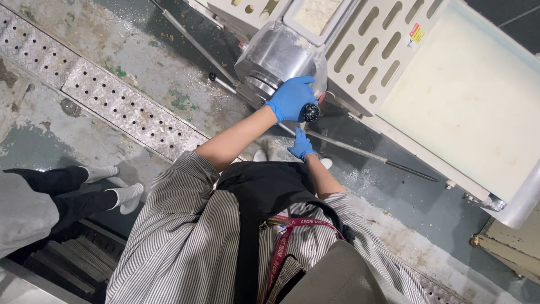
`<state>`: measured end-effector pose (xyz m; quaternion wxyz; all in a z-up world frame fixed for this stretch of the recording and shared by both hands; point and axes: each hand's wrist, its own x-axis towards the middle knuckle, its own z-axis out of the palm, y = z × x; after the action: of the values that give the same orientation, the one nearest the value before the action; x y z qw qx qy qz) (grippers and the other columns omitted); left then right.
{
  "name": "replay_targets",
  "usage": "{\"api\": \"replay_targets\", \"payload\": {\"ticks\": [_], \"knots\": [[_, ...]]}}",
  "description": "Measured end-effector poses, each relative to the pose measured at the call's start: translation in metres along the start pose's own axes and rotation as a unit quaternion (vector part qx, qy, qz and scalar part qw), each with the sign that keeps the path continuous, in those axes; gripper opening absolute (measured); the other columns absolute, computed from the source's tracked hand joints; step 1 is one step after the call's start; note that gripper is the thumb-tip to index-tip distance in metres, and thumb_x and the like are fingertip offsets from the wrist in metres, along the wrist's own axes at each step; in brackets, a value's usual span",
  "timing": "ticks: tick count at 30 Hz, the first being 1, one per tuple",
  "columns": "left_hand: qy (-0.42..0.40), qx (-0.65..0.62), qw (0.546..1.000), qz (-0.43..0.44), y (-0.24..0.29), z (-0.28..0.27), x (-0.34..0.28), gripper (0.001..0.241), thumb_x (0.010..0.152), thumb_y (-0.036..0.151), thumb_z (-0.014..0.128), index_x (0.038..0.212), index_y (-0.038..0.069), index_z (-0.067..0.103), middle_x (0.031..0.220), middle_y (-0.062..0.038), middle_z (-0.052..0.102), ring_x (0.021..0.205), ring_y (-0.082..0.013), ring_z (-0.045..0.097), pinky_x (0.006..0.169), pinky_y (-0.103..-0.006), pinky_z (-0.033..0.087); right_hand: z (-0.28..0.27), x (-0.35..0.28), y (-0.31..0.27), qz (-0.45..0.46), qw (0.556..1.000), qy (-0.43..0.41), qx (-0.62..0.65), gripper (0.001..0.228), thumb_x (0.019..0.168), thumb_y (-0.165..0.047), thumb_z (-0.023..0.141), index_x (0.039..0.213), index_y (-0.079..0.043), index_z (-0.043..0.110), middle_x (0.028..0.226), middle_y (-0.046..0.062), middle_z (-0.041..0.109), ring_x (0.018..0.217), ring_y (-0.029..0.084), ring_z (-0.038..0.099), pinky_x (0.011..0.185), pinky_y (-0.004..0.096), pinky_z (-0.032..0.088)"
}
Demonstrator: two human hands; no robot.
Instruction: Flattening dough using a commercial dough sheeter machine.
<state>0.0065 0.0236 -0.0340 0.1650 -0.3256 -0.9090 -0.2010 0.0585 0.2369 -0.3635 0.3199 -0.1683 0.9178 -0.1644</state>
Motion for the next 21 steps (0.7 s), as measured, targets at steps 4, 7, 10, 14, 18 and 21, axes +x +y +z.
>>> {"api": "replay_targets", "payload": {"ticks": [4,7,10,14,18,21], "knots": [[-0.044,-0.009,0.999,-0.011,0.002,-0.005,0.002,0.013,0.068,0.023,0.072,0.058,0.016,0.068,0.069,-0.01,0.068,0.078,-0.0308,0.067,0.098,-0.037,0.049,0.012,0.008,0.013,-0.024,1.0,0.011,-0.001,0.113,0.079,-0.045,0.081,0.163,-0.011,0.014,0.167,0.022,0.02,0.145,0.051,0.035,0.118,0.053,0.035],[-0.066,-0.009,0.998,-0.001,0.001,-0.007,0.006,0.01,0.064,0.023,0.071,0.057,0.016,0.069,0.067,-0.012,0.068,0.077,-0.0324,0.067,0.105,-0.0396,0.046,0.008,0.008,0.011,-0.029,1.0,0.011,0.004,0.113,0.079,-0.045,0.082,0.162,-0.01,0.014,0.166,0.023,0.021,0.147,0.049,0.032,0.119,0.052,0.033],[-0.091,-0.006,0.996,0.009,-0.003,-0.005,0.007,0.01,0.061,0.024,0.07,0.057,0.015,0.07,0.068,-0.013,0.068,0.079,-0.0333,0.068,0.11,-0.0402,0.043,0.001,0.003,0.005,-0.025,1.0,0.0,0.015,0.113,0.078,-0.043,0.082,0.163,-0.011,0.014,0.166,0.023,0.02,0.147,0.049,0.032,0.12,0.051,0.033],[-0.121,-0.014,0.993,0.012,-0.007,0.001,0.007,0.012,0.066,0.025,0.071,0.059,0.014,0.071,0.071,-0.015,0.07,0.085,-0.034,0.069,0.113,-0.0385,0.041,-0.004,-0.001,0.001,-0.029,0.999,-0.003,0.022,0.111,0.079,-0.041,0.082,0.163,-0.011,0.015,0.166,0.022,0.022,0.147,0.049,0.032,0.12,0.052,0.032],[-0.119,-0.01,0.993,0.009,-0.005,-0.001,0.007,0.012,0.065,0.024,0.07,0.059,0.014,0.071,0.071,-0.014,0.07,0.085,-0.0341,0.069,0.112,-0.0387,0.042,0.001,0.002,0.005,-0.034,0.999,0.005,0.02,0.111,0.079,-0.041,0.082,0.162,-0.012,0.016,0.166,0.022,0.022,0.147,0.049,0.032,0.12,0.051,0.032],[-0.086,-0.017,0.996,0.022,-0.007,0.002,0.006,0.012,0.063,0.027,0.071,0.059,0.016,0.071,0.07,-0.015,0.07,0.086,-0.0353,0.069,0.11,-0.0396,0.041,-0.004,0.0,0.001,-0.03,0.999,-0.001,0.017,0.11,0.08,-0.042,0.082,0.162,-0.011,0.016,0.165,0.023,0.023,0.146,0.049,0.034,0.12,0.051,0.033]]}}
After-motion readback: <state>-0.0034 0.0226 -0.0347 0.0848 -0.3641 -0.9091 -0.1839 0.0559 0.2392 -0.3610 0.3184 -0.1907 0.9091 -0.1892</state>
